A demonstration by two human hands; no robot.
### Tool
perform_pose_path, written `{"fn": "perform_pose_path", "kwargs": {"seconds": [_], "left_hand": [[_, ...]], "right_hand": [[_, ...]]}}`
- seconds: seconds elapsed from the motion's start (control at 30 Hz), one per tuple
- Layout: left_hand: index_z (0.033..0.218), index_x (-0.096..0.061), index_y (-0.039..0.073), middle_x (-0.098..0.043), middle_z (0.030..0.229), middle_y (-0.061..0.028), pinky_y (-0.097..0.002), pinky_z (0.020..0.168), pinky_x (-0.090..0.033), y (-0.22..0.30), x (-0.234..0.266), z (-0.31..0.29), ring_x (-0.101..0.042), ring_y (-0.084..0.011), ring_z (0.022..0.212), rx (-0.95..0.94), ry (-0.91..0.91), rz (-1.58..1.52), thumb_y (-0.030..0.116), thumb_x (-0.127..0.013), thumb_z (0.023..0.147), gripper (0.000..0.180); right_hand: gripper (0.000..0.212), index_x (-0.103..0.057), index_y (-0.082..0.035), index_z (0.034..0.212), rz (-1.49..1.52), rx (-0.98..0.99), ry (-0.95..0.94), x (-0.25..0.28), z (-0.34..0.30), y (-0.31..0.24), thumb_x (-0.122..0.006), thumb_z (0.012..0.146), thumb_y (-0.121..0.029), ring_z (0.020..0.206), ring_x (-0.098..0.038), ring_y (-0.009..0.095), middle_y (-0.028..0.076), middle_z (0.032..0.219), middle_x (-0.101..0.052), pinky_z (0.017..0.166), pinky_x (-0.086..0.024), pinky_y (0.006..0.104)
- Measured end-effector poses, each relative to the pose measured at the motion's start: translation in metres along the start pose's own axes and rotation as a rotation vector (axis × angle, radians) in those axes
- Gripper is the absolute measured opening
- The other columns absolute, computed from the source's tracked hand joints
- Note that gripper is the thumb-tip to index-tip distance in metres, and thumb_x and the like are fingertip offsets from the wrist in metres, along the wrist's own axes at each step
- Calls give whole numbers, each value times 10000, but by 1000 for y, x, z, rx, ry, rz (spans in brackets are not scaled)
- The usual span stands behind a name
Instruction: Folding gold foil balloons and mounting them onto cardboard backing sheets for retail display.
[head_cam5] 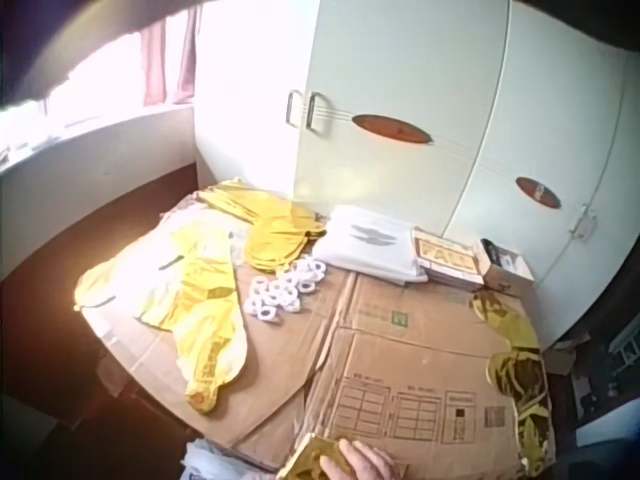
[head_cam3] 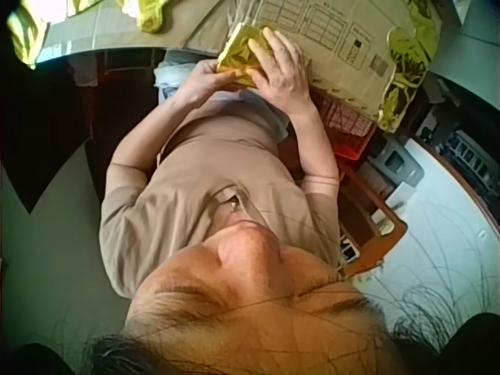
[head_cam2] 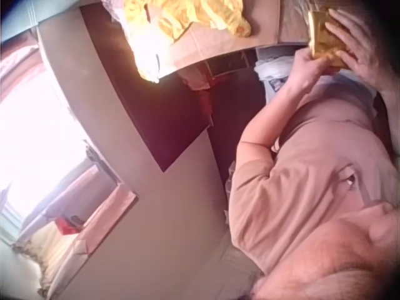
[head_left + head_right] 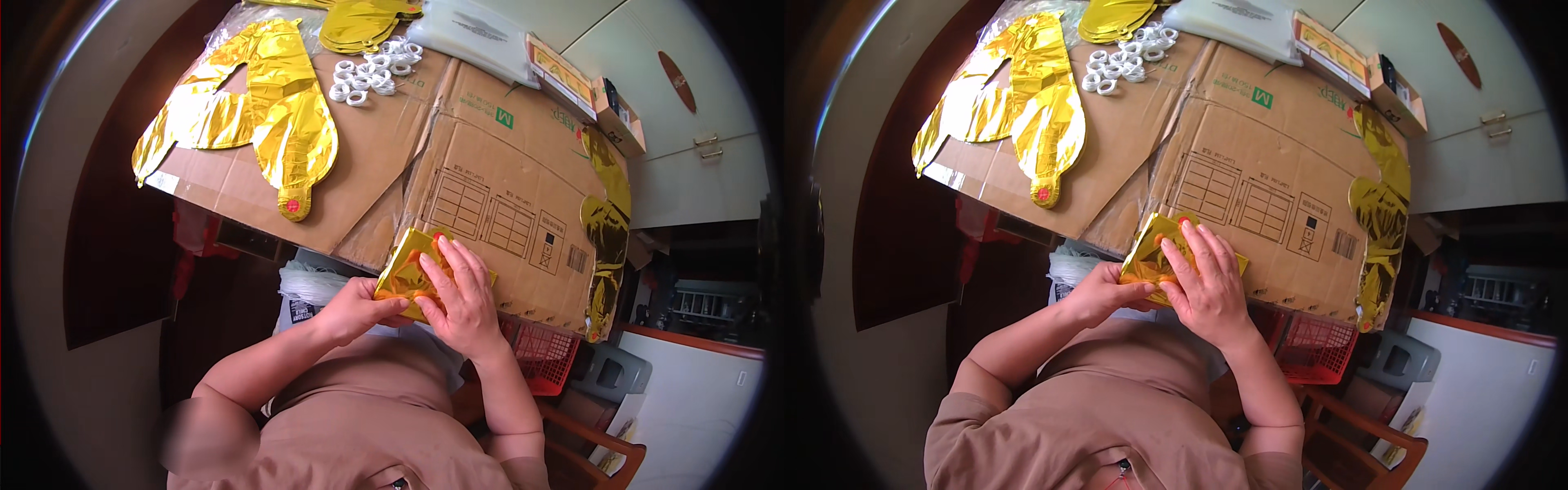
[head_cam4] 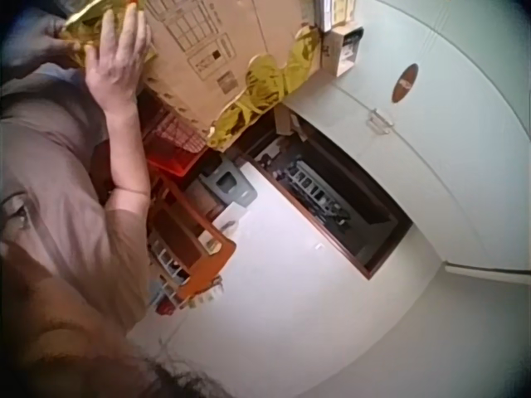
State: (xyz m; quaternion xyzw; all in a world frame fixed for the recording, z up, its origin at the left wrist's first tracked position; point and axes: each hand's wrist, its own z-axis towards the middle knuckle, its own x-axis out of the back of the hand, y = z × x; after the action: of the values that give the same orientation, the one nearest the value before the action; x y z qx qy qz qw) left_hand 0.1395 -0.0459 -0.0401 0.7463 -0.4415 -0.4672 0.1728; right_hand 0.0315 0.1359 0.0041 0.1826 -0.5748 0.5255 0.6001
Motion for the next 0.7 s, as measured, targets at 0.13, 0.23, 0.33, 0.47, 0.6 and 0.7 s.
{"fn": "perform_pose_path", "kwargs": {"seconds": [0.13,0.23,0.33,0.47,0.6,0.7], "left_hand": [[1157,-683,-19,-731,1005,-76,-292,833,-552,-13,-4,-5,-678,-121,902,-168,56,199,94,-623,978,220],[1142,-682,-30,-729,996,-46,-280,822,-541,-26,1,-9,-658,-94,879,-197,106,442,64,-589,991,201],[1099,-686,-21,-733,922,-77,-292,780,-546,-17,-4,-20,-671,-120,825,-234,126,703,74,-630,960,177],[1020,-698,22,-726,897,-144,-331,737,-548,-23,5,-23,-700,-257,766,-464,107,1010,23,-664,862,162],[1097,-694,46,-735,1036,-111,-370,804,-563,-24,11,-18,-710,-283,864,-911,-5,1000,-50,-678,740,370],[1128,-686,32,-732,1082,-94,-369,827,-561,-19,12,-20,-716,-255,895,-967,-67,1058,-70,-676,703,438]], "right_hand": [[643,-557,-57,1345,146,-78,95,12,-4,0,-796,753,-128,1232,-512,354,160,1368,-518,1042,-427,448],[630,-579,-37,1297,184,-126,110,19,-11,3,-817,717,-91,1146,-563,338,142,1260,-580,981,-471,432],[581,-603,-36,1250,218,-146,104,27,-13,1,-813,709,-56,1041,-613,316,125,1167,-625,924,-501,409],[597,-608,-41,1242,240,-115,61,39,-13,-7,-802,678,-5,1010,-637,302,117,1149,-634,906,-521,393],[643,-604,-53,1271,232,-24,27,43,-20,-12,-755,652,26,1052,-634,295,112,1199,-630,931,-517,398],[669,-599,-68,1291,235,18,4,44,-27,-14,-741,643,21,1096,-628,294,118,1260,-616,940,-512,399]]}}
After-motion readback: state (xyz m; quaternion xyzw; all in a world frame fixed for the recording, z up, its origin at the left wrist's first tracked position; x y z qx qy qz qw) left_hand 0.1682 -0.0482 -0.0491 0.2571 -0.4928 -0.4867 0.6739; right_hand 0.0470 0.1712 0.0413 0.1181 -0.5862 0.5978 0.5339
